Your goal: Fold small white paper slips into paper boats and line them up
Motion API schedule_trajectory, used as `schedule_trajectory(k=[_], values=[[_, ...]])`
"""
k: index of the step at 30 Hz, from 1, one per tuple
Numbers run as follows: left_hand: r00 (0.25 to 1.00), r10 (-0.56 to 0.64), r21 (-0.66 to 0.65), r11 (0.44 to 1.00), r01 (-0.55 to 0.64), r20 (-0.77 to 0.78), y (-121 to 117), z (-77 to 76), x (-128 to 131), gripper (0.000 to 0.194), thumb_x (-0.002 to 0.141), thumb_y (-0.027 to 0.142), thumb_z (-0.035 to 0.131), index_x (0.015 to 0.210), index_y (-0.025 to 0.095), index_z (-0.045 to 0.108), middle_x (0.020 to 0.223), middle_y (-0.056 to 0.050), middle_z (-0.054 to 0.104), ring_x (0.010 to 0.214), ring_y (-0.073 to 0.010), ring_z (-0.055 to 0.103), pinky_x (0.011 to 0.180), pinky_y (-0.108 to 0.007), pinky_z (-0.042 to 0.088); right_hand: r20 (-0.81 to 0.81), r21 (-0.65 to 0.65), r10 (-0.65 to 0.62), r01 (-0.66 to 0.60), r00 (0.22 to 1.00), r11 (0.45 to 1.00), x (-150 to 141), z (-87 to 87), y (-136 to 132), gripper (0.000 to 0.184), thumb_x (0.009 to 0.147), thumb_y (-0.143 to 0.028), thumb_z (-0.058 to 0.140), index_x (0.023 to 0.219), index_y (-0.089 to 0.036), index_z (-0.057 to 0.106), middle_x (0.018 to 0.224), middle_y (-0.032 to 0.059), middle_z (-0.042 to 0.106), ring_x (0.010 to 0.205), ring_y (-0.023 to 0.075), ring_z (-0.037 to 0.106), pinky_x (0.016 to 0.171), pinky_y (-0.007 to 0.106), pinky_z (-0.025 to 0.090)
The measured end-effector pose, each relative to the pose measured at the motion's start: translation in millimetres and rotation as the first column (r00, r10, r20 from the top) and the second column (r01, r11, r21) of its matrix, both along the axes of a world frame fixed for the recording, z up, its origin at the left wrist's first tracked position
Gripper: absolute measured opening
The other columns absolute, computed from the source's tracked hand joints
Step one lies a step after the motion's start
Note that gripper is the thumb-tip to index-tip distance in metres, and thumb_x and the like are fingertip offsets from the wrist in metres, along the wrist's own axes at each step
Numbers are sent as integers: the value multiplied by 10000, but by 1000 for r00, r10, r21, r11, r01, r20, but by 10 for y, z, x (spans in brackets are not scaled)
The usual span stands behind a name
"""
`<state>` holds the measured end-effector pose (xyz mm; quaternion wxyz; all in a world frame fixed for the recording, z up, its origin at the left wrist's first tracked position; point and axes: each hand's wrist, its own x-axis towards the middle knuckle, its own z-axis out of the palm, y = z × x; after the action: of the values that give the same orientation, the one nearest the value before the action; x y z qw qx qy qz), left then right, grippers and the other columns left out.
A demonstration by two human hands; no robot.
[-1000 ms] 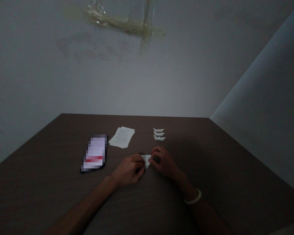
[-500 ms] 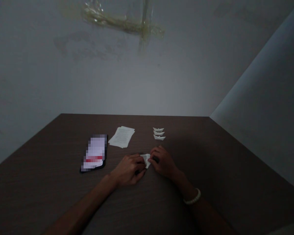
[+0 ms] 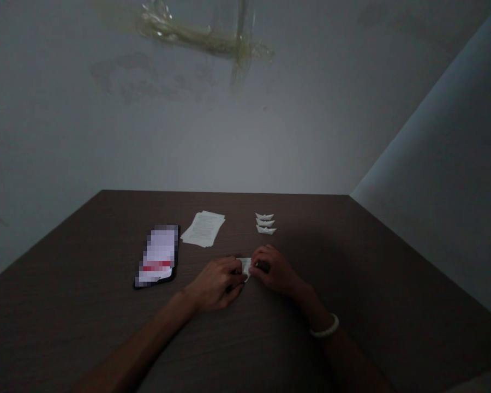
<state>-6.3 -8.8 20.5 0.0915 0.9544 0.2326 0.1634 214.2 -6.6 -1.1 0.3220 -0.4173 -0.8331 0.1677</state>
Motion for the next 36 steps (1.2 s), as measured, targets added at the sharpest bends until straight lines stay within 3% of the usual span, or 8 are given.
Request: schedule_trajectory(k=[6,12,17,20,25,36], values=[[1000,-4,-20,1000,4,-3,11,-15,-14,203,872,219,530,995,207,690,907,-50,584,843,-196,556,733,-311,438,43,-42,60,-58,997,997,105,43,-14,107,746,-163,759,811,-235,717,1030,32,606,956,182,554,865,331,425],[1000,11,-45,999,-11,13,6,-15,-7,176,866,208,539,934,192,700,901,-50,592,854,-191,560,752,-302,444,57,-75,107,-103,993,992,168,32,7,169,727,-140,779,828,-273,753,1045,27,613,951,175,552,836,314,441],[999,5,-58,998,-3,40,3,-20,-10,182,877,211,530,939,184,699,903,-53,599,856,-190,565,747,-301,449,35,-68,115,-112,993,991,134,49,5,82,756,-177,767,798,-242,740,1024,25,652,910,168,563,819,307,435],[997,0,-75,997,6,73,8,-25,-12,174,878,204,522,887,174,693,888,-51,613,841,-182,575,738,-292,458,29,-55,95,-93,995,994,59,57,-9,78,826,-154,687,779,-214,705,931,17,669,849,154,563,808,303,423],[993,-10,-79,997,20,116,17,-22,-4,177,862,179,519,787,165,679,835,-47,628,799,-171,584,716,-281,469,18,-26,-38,39,999,999,-38,5,-24,69,821,-143,674,771,-188,658,860,24,641,831,164,559,781,301,422],[991,-15,-88,996,27,132,19,-66,-5,140,836,156,535,795,160,668,845,-52,632,823,-180,585,746,-287,473,38,-10,-161,162,986,987,-142,-30,-61,76,809,-158,681,758,-192,637,827,26,629,825,178,560,771,305,422]])
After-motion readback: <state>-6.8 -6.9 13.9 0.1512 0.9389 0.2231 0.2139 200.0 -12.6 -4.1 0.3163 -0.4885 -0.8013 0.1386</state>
